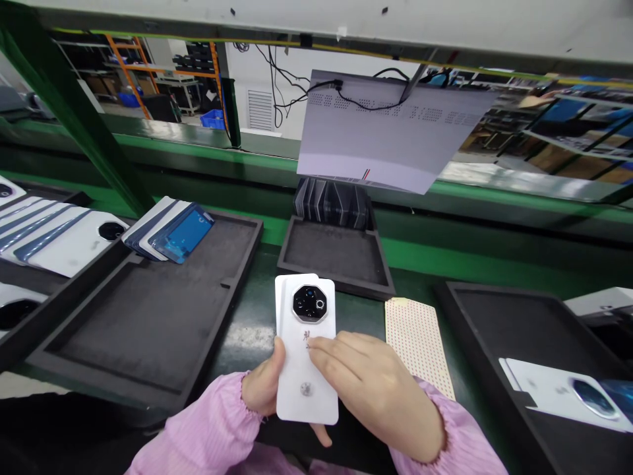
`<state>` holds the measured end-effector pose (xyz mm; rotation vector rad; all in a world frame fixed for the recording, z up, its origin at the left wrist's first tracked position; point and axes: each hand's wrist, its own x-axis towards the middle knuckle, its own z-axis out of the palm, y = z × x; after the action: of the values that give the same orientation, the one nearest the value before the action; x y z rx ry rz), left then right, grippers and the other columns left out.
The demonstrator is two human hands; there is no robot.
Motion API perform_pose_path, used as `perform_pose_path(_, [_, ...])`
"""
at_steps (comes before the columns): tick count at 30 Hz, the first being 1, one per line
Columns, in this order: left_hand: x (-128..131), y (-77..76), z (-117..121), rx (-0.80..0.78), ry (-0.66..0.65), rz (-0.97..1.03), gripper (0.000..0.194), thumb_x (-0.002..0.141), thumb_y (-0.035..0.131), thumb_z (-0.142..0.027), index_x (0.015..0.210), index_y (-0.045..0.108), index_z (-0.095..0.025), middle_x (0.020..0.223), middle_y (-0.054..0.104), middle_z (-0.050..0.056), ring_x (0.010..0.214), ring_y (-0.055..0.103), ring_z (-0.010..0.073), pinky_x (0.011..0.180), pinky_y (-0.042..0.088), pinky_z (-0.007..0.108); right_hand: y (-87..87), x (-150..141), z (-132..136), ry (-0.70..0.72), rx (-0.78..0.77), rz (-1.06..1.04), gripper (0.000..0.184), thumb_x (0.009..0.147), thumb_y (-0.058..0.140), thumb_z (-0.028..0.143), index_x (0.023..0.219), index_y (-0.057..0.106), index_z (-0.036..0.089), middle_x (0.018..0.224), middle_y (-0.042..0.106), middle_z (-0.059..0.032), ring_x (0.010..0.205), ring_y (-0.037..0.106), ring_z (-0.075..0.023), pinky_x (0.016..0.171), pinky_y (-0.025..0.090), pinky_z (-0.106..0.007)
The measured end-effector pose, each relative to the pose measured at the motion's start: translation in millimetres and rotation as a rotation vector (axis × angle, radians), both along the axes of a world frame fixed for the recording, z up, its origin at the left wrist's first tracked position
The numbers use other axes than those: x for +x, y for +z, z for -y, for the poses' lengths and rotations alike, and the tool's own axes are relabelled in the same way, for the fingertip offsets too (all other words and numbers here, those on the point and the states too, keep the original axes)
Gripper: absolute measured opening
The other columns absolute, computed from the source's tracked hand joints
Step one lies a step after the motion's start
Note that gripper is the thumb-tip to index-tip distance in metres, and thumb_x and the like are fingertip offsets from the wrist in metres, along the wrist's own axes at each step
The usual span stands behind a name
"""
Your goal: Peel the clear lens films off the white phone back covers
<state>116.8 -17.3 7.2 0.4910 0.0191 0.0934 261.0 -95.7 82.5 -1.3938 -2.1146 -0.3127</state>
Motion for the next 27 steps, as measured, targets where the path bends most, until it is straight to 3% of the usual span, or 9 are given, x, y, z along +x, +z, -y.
perform_pose_path(15, [2.3, -7.0, 1.1, 0.034, 0.014, 0.010, 0.084, 0.075, 0.032, -0.072, 0.134, 0.038, -0.012, 0.101, 0.065, 0.019, 0.079, 0.066, 0.0287, 0.061, 0.052, 0.041, 5.2, -2.5, 2.0, 0.011, 0.014, -0.018, 0.026, 0.090, 0.041, 0.012, 0.078, 0.063, 0.010, 0.077, 0.069, -0.0067, 0.057, 0.055, -0.0154, 0.049, 0.040, -0.028])
perform_pose_path(27, [1.1, -9.6, 0.7, 0.071, -0.011, 0.021, 0.084, 0.074, 0.033, -0.072, 0.127, 0.047, -0.009, 0.091, 0.067, 0.015, 0.075, 0.066, 0.0254, 0.061, 0.053, 0.037, 5.8, -3.1, 3.5, 0.021, -0.002, -0.029, 0.031, 0.093, 0.036, 0.016, 0.078, 0.063, 0.011, 0.077, 0.069, -0.0072, 0.058, 0.056, -0.0149, 0.050, 0.039, -0.028])
